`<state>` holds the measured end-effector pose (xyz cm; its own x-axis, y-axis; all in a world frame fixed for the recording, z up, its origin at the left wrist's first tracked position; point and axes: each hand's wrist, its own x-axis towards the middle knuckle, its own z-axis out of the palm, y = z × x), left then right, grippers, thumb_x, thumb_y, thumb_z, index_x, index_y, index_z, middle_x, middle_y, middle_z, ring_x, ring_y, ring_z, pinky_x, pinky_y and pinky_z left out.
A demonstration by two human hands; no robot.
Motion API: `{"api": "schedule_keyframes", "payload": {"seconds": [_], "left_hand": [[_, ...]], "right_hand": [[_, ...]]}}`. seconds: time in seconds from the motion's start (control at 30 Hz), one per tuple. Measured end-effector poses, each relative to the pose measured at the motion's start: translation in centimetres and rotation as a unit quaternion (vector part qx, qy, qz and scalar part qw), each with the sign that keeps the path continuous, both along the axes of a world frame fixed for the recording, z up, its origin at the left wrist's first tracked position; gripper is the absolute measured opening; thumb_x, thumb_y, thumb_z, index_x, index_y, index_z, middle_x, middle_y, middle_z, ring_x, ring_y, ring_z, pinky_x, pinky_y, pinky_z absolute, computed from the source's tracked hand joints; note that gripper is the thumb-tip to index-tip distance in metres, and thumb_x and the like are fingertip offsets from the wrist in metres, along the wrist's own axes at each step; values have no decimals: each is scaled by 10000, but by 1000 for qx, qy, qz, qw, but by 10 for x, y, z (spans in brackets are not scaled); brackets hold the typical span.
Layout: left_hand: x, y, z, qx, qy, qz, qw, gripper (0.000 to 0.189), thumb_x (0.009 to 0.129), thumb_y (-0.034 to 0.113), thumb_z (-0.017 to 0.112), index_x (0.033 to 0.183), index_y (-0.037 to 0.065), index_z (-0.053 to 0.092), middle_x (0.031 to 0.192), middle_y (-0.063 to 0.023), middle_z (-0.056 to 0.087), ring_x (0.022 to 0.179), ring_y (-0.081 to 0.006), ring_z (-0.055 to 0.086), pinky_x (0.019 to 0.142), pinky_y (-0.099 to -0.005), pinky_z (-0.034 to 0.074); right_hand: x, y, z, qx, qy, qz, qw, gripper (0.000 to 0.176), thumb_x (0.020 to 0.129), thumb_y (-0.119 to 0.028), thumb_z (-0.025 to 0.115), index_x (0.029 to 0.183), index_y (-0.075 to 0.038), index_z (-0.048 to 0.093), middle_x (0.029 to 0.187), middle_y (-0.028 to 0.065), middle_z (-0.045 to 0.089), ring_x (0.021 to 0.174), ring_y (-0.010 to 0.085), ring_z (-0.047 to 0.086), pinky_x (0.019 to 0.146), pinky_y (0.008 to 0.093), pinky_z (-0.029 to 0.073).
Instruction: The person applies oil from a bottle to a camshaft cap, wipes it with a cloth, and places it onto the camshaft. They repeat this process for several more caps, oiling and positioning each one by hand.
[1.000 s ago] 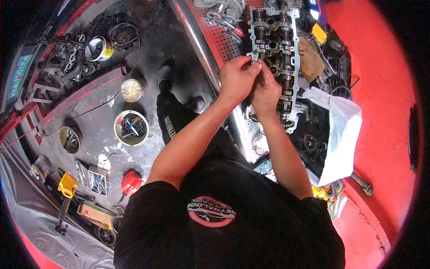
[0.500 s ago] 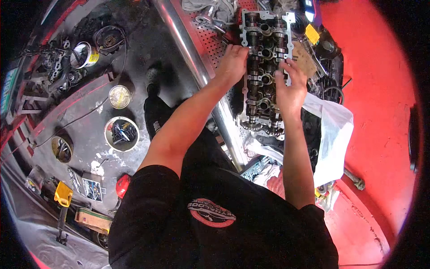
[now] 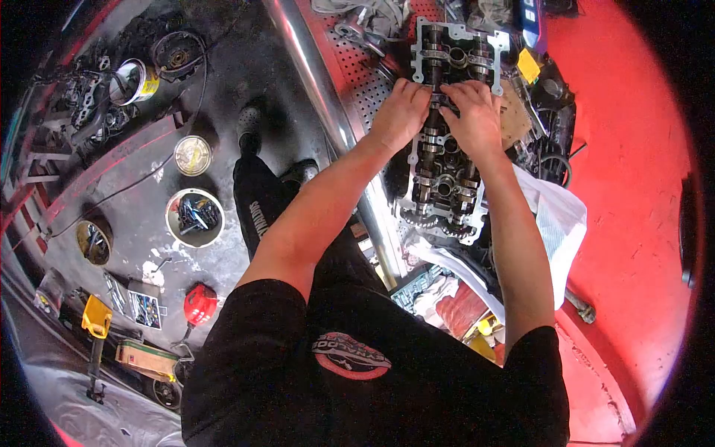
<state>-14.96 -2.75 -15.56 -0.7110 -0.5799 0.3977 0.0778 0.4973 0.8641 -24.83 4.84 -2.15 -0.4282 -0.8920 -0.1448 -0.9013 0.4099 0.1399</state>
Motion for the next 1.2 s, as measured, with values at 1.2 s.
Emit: {"api": "schedule_keyframes", "payload": {"seconds": [1.2], "left_hand": [[-5, -6, 16, 54, -159, 19, 986, 119, 807, 128, 627, 819, 10, 629, 847, -184, 637, 864, -371, 586, 830, -452, 486]], "right_hand": [[-5, -19, -11, 149, 91, 146, 974, 193, 830, -159, 582, 1012, -108, 622, 1011, 77, 579, 985, 262, 570, 812, 387, 483]]}}
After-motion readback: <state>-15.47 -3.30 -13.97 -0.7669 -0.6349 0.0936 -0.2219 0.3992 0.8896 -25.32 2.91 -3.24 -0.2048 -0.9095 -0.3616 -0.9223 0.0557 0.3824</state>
